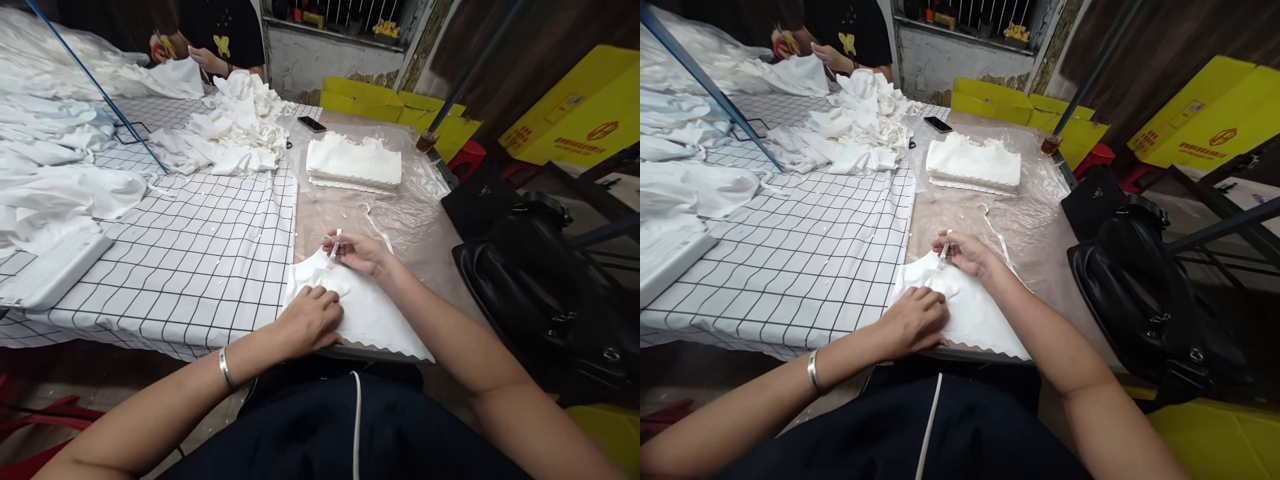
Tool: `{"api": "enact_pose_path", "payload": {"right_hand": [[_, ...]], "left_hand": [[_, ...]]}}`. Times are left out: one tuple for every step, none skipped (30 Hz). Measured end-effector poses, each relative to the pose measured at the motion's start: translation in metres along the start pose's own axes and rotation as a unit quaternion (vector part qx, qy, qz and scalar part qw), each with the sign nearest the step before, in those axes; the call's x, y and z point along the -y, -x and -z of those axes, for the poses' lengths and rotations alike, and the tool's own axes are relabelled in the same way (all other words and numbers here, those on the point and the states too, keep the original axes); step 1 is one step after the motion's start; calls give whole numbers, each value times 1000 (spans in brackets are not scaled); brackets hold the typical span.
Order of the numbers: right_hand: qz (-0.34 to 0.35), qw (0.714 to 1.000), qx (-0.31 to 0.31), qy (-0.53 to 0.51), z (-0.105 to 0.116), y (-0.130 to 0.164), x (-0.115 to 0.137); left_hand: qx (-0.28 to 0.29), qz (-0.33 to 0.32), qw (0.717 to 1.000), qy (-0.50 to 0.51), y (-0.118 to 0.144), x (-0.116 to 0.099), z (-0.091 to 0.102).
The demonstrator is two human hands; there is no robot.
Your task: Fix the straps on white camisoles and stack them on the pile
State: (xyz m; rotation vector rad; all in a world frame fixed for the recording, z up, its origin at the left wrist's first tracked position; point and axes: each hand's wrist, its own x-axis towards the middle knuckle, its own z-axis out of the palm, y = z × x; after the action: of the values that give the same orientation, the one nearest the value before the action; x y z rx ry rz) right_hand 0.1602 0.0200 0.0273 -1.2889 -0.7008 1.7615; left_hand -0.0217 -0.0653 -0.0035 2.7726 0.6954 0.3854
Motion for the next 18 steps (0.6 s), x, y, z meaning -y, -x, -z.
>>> {"api": "enact_pose_path", "payload": {"right_hand": [[-8, 1000, -4, -10, -2, -6, 7], [-14, 1000, -6, -15, -4, -12, 13], [-18, 1000, -7, -17, -6, -19, 18], [-22, 1000, -8, -13, -9, -27, 23], [-29, 999, -12, -4, -11, -34, 27], [-37, 999, -15, 10, -13, -41, 31], [-45, 998, -20, 30, -15, -47, 34], [-48, 997, -22, 60, -18, -53, 35], [-47, 994, -23, 97, -20, -58, 36], [-43, 989, -24, 136, -21, -63, 36], [-37, 984, -27, 173, -23, -67, 35], [-30, 978, -33, 206, -25, -70, 34], [-24, 972, -44, 232, -26, -73, 34], [-18, 966, -58, 250, -27, -74, 33], [-15, 963, -74, 260, -27, -73, 34], [-1, 955, -93, 281, -26, -70, 34], [31, 941, -114, 318, -23, -65, 35], [83, 917, -136, 366, -19, -56, 34]], "left_hand": [[6, -7, 1000, 6, 5, -3, -3], [3, -6, 1000, 10, 8, -5, -6], [-5, -2, 1000, 13, 11, -5, -9], [-14, -2, 1000, 15, 13, -5, -12], [-24, -6, 1000, 16, 14, -5, -15], [-34, -13, 999, 15, 15, -4, -17], [-44, -22, 999, 11, 16, -4, -20], [-54, -30, 998, 3, 17, -3, -22], [-61, -38, 997, -7, 18, -2, -25], [-67, -46, 997, -19, 19, -2, -27], [-72, -53, 996, -32, 20, -3, -29], [-77, -59, 994, -44, 21, -3, -31], [-85, -64, 993, -52, 21, -5, -32], [-97, -67, 991, -57, 21, -7, -31], [-114, -68, 990, -58, 21, -9, -29], [-136, -66, 987, -57, 20, -11, -26], [-158, -62, 984, -56, 20, -12, -22], [-174, -55, 981, -59, 21, -13, -18]]}}
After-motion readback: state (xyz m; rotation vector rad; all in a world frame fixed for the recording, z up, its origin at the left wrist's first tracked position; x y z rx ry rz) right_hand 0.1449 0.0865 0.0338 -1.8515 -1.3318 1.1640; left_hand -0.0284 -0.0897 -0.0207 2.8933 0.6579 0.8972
